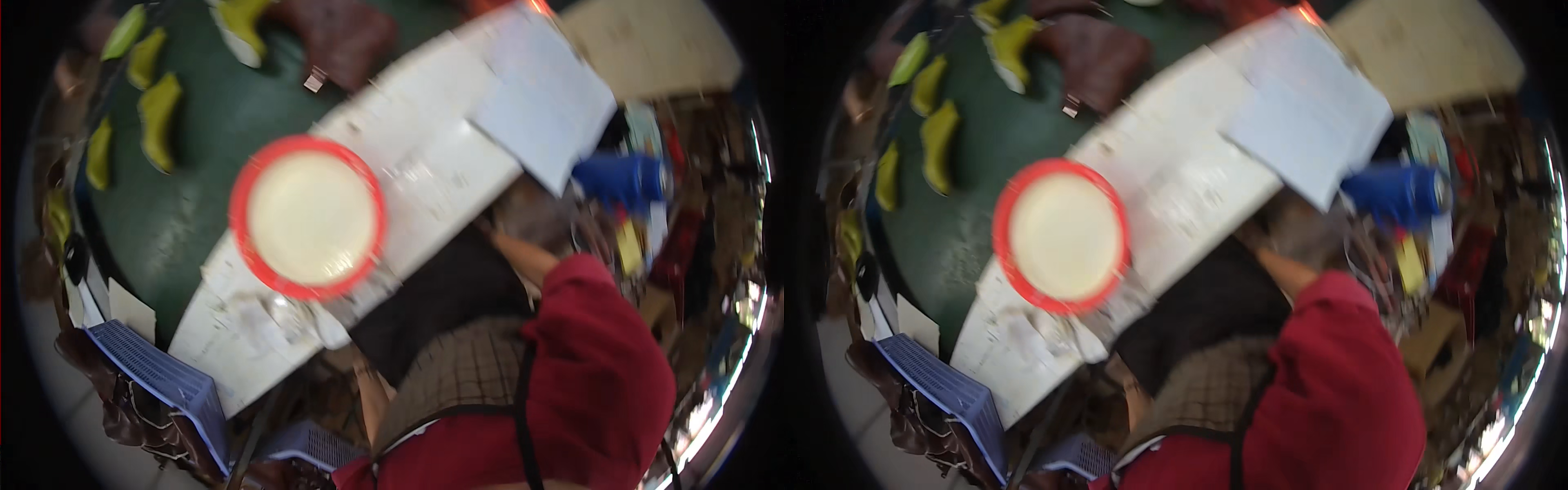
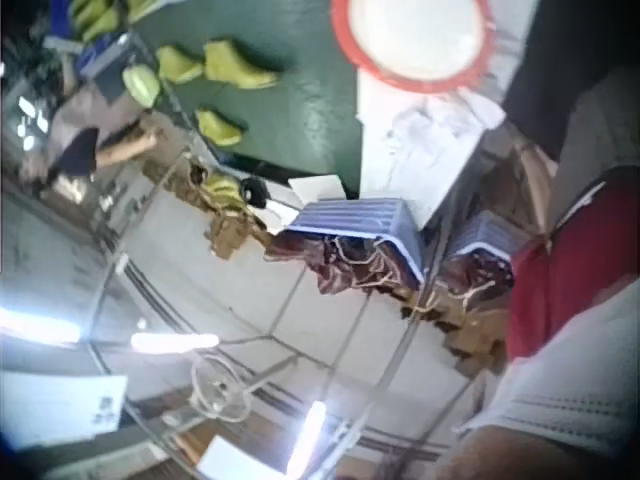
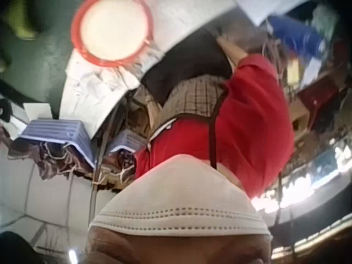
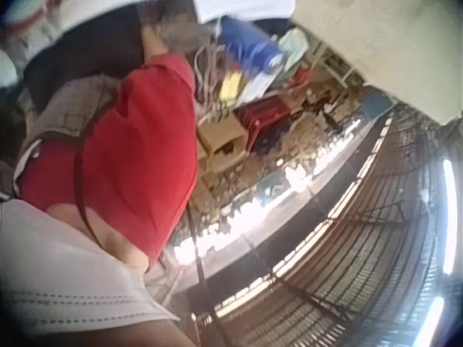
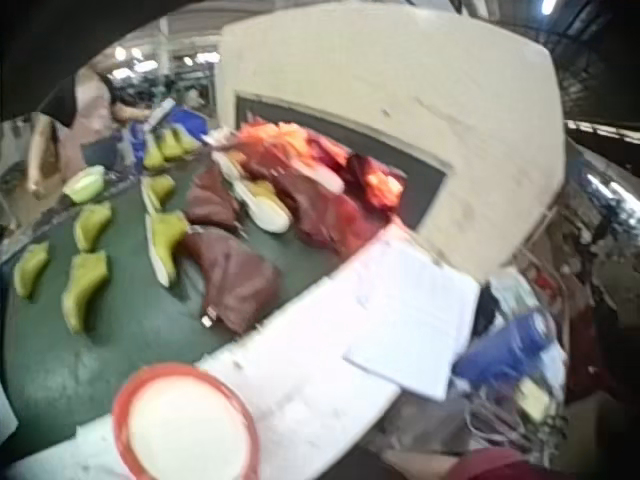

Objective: The person applies a white adhesive to the edges of brown boot uppers using a spoon. They scoop the adhesive from a red bowl and carefully spread it along the seams of the boot parts, handling them one at a time. The person works at a table in a workshop environment with other boot parts and tools visible.

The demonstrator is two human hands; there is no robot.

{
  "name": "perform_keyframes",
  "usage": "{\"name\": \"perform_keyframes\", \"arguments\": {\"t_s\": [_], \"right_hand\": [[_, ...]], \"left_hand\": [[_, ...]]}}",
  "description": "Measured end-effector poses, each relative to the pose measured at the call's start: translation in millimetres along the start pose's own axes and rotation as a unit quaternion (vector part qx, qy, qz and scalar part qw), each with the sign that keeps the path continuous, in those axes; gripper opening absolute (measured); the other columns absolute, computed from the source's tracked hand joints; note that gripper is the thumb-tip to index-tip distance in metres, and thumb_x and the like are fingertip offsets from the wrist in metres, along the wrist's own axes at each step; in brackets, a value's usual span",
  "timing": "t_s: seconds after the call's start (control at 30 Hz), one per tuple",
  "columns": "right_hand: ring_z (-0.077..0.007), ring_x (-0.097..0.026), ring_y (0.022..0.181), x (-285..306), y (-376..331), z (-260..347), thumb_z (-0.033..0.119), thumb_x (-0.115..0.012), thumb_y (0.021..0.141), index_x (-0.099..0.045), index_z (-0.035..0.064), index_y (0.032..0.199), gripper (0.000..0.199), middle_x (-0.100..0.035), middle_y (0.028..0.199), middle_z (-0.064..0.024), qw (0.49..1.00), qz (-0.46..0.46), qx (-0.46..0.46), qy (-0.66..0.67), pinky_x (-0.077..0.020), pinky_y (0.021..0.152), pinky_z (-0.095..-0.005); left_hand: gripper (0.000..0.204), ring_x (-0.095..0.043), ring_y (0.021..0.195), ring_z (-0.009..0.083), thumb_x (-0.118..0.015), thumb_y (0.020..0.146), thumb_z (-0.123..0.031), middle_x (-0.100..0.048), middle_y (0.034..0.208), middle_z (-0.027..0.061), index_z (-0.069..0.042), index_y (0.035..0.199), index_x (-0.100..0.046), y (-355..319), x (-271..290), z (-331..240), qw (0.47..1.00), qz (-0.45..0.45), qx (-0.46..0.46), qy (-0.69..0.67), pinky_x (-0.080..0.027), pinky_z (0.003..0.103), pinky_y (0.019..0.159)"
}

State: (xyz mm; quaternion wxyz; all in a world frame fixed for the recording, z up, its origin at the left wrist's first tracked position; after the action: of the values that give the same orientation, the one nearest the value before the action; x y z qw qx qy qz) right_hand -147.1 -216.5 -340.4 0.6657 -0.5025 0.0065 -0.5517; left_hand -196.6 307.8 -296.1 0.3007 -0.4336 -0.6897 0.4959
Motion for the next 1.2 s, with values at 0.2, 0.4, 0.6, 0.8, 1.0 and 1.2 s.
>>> {"name": "perform_keyframes", "arguments": {"t_s": [0.2, 0.4, 0.6, 0.8, 1.0, 1.2], "right_hand": [[-0.0372, -0.070, 0.080, -64.8, -83.1, -71.6, 0.042, -0.066, 0.088, -0.077, 0.0009, 0.094, 0.043, -0.074, 0.090, -0.0228, 0.995, -0.055, -0.018, 0.076, -0.0526, 0.079, -0.0489], [-0.0278, -0.072, 0.074, -89.9, -186.0, -99.3, 0.017, -0.064, 0.088, -0.077, -0.0005, 0.093, 0.023, -0.076, 0.088, -0.0158, 0.960, -0.077, -0.156, 0.220, -0.0557, 0.070, -0.0424], [-0.0218, -0.070, 0.067, -73.7, -201.1, -99.8, 0.006, -0.058, 0.091, -0.075, 0.0006, 0.101, 0.020, -0.075, 0.083, -0.0137, 0.914, -0.109, -0.181, 0.346, -0.0540, 0.060, -0.0364], [-0.0356, -0.064, 0.078, 81.7, -292.9, 27.4, 0.013, -0.067, 0.091, -0.069, 0.0041, 0.096, 0.010, -0.064, 0.086, -0.0141, 0.894, -0.447, 0.042, 0.012, -0.0500, 0.072, -0.0446], [-0.0346, -0.063, 0.080, 178.1, -370.6, -37.6, 0.027, -0.057, 0.102, -0.068, 0.0048, 0.095, 0.026, -0.066, 0.085, -0.0146, 0.651, -0.739, -0.175, 0.004, -0.0482, 0.072, -0.0441], [-0.0394, -0.065, 0.066, 183.4, -357.4, -76.3, 0.058, -0.045, 0.102, -0.074, 0.0126, 0.083, 0.057, -0.068, 0.070, -0.0155, 0.594, -0.704, -0.387, 0.035, -0.0466, 0.059, -0.0478]], "left_hand": [[0.028, -0.047, 0.048, 0.0090, -0.061, 0.095, -0.040, -0.054, 0.064, -0.0036, -0.015, 0.083, -0.058, -47.7, 48.3, -41.0, 0.997, -0.038, -0.062, 0.038, -0.031, 0.025, 0.039], [0.026, -0.044, 0.047, 0.0083, -0.048, 0.103, -0.033, -0.050, 0.063, -0.0012, -0.013, 0.087, -0.054, -148.4, 35.3, -90.9, 0.971, -0.091, -0.130, 0.180, -0.029, 0.023, 0.039], [0.035, -0.039, 0.043, 0.0060, -0.047, 0.107, -0.034, -0.044, 0.060, -0.0016, -0.013, 0.079, -0.046, -227.8, -34.4, -122.2, 0.924, -0.025, -0.250, 0.288, -0.024, 0.022, 0.036], [0.051, -0.038, 0.038, 0.0041, -0.057, 0.106, -0.039, -0.044, 0.049, -0.0034, -0.016, 0.063, -0.041, -275.9, -73.2, -160.4, 0.876, 0.009, -0.336, 0.346, -0.023, 0.022, 0.035], [0.056, -0.031, 0.041, 0.0073, -0.058, 0.105, -0.043, -0.036, 0.050, -0.0005, -0.011, 0.062, -0.040, -314.6, -159.2, -197.3, 0.828, 0.261, -0.437, 0.235, -0.020, 0.026, 0.039], [0.060, -0.032, 0.046, 0.0088, -0.061, 0.102, -0.048, -0.033, 0.057, -0.0011, -0.012, 0.062, -0.034, -346.5, -204.4, -213.2, 0.825, 0.368, -0.404, 0.143, -0.017, 0.024, 0.041]]}}
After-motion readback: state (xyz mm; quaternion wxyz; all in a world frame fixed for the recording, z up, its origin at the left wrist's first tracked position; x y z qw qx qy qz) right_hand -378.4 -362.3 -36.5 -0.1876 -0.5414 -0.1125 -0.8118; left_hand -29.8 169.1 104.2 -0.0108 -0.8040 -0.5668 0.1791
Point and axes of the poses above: each hand's wrist, its own y-axis towards the middle knuckle, its own x-axis out of the back of the hand, z = x × y, the point moved 4 cm from there along y, towards the middle knuckle
